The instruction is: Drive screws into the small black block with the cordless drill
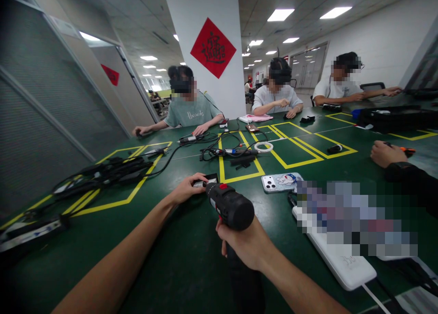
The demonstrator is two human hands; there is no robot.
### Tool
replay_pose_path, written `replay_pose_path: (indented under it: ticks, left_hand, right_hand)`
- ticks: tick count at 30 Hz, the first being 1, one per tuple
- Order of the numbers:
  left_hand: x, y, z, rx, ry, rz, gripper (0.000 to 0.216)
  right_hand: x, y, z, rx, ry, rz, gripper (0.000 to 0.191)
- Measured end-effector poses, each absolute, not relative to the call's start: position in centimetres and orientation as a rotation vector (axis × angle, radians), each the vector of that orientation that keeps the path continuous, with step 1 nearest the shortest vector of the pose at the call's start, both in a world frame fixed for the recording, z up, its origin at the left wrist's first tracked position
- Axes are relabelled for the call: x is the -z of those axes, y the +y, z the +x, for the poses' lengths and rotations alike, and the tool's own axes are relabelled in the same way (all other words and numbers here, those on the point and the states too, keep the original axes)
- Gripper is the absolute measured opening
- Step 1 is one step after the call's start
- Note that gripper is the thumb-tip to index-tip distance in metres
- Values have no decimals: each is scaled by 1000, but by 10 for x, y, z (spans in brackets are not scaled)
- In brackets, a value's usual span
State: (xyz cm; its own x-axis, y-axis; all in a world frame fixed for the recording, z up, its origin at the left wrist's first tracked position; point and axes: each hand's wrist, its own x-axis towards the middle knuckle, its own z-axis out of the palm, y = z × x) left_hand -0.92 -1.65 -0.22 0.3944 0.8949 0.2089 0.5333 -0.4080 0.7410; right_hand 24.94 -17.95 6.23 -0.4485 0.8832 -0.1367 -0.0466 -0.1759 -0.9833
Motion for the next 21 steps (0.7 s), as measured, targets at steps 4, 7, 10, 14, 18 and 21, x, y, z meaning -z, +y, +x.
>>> replay_pose_path:
  ticks: [4,7,10,14,18,21]
  left_hand:
    - [1,-16,-9,-818,1200,2078,33]
    - [-1,-17,-8,-809,1192,2057,34]
    - [-1,-18,-7,-813,1183,2037,33]
    - [0,-18,-7,-826,1177,2021,32]
    - [1,-17,-7,-833,1173,2024,32]
    - [0,-16,-8,-832,1171,2032,33]
  right_hand:
    - [-56,-179,250,-1716,-1391,-1001,13]
    - [-60,-180,250,-1702,-1402,-1051,14]
    - [-65,-181,249,-1660,-1431,-1068,16]
    - [-61,-180,249,-1675,-1423,-1063,17]
    - [-50,-176,251,-1705,-1403,-1017,14]
    - [-48,-175,251,-1719,-1376,-1022,16]
